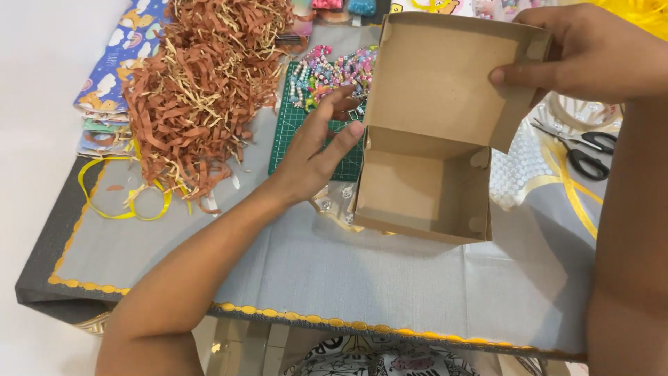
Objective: Assembling a small cardboard gift box, filling it with decorative shredded paper, and placing a packaged phone strap inside.
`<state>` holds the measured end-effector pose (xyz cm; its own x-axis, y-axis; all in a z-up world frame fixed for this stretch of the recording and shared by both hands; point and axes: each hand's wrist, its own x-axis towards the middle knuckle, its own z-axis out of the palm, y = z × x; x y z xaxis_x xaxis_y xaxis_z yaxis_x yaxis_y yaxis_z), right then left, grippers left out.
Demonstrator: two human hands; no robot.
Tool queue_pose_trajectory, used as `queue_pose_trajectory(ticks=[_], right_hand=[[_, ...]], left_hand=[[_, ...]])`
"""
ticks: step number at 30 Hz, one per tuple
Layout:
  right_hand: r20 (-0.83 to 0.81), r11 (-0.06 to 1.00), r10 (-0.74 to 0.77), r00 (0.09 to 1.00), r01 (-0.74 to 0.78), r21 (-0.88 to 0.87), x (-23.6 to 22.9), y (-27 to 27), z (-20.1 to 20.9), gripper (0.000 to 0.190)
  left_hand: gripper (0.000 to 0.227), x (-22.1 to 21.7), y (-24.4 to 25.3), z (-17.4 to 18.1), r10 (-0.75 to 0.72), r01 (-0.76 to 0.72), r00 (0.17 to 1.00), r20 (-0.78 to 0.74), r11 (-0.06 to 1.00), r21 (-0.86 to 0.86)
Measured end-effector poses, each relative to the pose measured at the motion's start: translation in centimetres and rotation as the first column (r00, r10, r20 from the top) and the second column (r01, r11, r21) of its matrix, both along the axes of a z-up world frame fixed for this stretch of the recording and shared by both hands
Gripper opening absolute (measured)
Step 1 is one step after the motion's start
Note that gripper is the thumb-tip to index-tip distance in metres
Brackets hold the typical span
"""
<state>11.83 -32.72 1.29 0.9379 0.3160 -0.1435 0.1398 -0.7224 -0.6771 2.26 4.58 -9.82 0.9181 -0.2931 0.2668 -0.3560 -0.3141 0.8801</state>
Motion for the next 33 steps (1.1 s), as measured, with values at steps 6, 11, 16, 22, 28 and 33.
queue_pose_trajectory(ticks=[6,11,16,22,28,33], right_hand=[[0.198,0.977,0.157,0.967,-0.123,-0.173,-0.3,1.5,0.5,0.064],[-0.014,0.975,0.200,0.980,-0.198,0.105,-0.1,0.6,0.5,0.048],[0.061,0.960,0.209,0.976,-0.216,0.179,-2.4,1.9,2.1,0.054],[0.669,0.919,0.367,0.646,-0.139,-0.369,-4.5,1.3,1.6,0.068],[0.567,0.673,0.632,0.529,-0.011,-0.740,-10.5,2.5,-0.4,0.029],[0.465,0.526,0.722,0.512,0.030,-0.850,-13.3,-0.4,-6.0,0.058]], left_hand=[[0.078,0.7,1.6,-0.9,-0.227,0.216,0.974,-0.007,0.936,-0.277],[0.068,2.7,1.4,1.5,-0.091,0.098,0.995,0.040,0.965,-0.244],[0.104,2.1,-1.5,1.8,0.054,-0.037,0.955,-0.293,0.997,0.061],[0.055,0.9,-3.4,-3.7,-0.042,0.013,0.987,-0.152,0.982,-0.188],[0.059,-0.2,-4.0,-3.5,-0.021,-0.023,0.980,-0.197,0.975,-0.220],[0.060,-1.3,-4.2,-3.3,-0.153,0.078,0.977,-0.148,0.904,-0.419]])
